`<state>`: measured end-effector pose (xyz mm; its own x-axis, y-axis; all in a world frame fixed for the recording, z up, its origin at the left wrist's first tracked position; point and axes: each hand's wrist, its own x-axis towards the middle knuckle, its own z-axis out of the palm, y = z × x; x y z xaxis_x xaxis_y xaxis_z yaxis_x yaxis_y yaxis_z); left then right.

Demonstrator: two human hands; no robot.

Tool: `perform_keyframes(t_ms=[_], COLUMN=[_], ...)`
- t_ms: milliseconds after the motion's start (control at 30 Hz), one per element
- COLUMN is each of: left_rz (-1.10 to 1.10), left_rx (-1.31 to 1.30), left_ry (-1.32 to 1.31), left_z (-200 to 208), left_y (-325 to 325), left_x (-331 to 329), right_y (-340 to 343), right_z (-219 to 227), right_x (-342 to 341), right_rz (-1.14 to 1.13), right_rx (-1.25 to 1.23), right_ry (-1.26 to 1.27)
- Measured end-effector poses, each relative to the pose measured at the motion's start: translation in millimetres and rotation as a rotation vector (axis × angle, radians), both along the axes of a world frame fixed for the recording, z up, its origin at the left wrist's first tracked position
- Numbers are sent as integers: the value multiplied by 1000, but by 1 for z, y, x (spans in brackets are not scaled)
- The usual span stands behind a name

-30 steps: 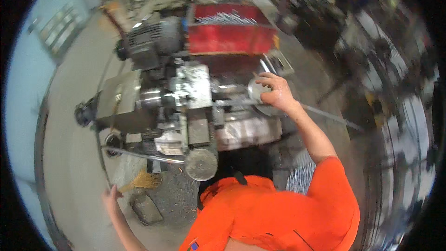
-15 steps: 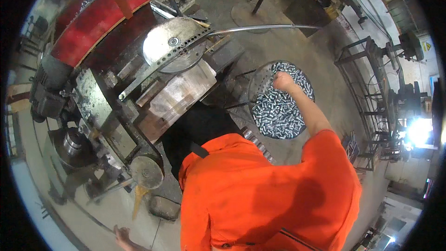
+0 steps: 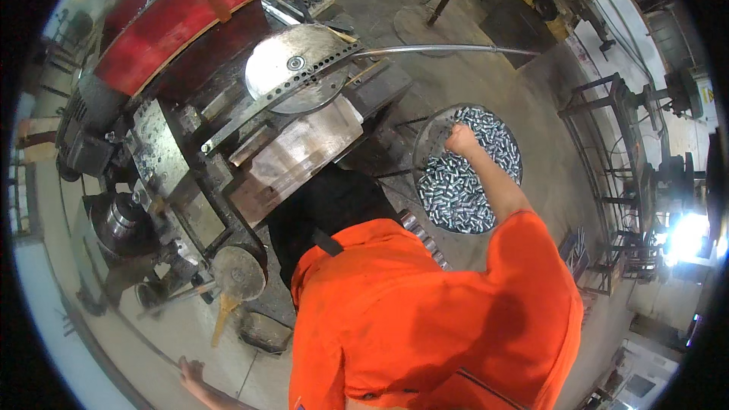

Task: The person operates a metal turning machine, repeatedly inserting small metal pieces into the chuck, engaging the cutting tool with levers, and removing finished parts. The person places the finished parts into a red bin and occasionally inspects them by hand.

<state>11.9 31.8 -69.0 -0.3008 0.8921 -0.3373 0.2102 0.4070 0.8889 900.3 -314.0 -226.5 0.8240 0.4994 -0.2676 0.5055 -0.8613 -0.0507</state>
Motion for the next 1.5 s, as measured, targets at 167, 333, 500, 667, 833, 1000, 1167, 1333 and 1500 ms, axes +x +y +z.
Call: perform_keyframes(t_ms=[167,333,500,667,833,1000,1167,1333,1500], left_rz=[157,-20,-52,-59,-129,-223,-139,-36,-17], left_rx=[-97,117,89,126,103,-47,-39,-66,-57], left_ry=[164,284,116,98,813,1033,1011,964,1030], left_z=[-19,47,44,43,34,62,68,56,46], left_y=[-8,-30,-40,-36,-40,-78,-124,-135,-123], left_x=[-56,86,67,71,55,75,92,86,82], right_y=[14,-10,28,139,291,410,485,506,515], right_z=[-16,12,90,203,268,319,282,271,272], right_x=[9,-7,5,-72,-206,-323,-367,-377,-379], right_rz=[63,161,18,455,1074,1634,1582,1456,1412], right_rx=[-104,-17,826,1019,863,847,437,440,537], right_ry=[87,-57,464,474,340,203,-11,325,372])
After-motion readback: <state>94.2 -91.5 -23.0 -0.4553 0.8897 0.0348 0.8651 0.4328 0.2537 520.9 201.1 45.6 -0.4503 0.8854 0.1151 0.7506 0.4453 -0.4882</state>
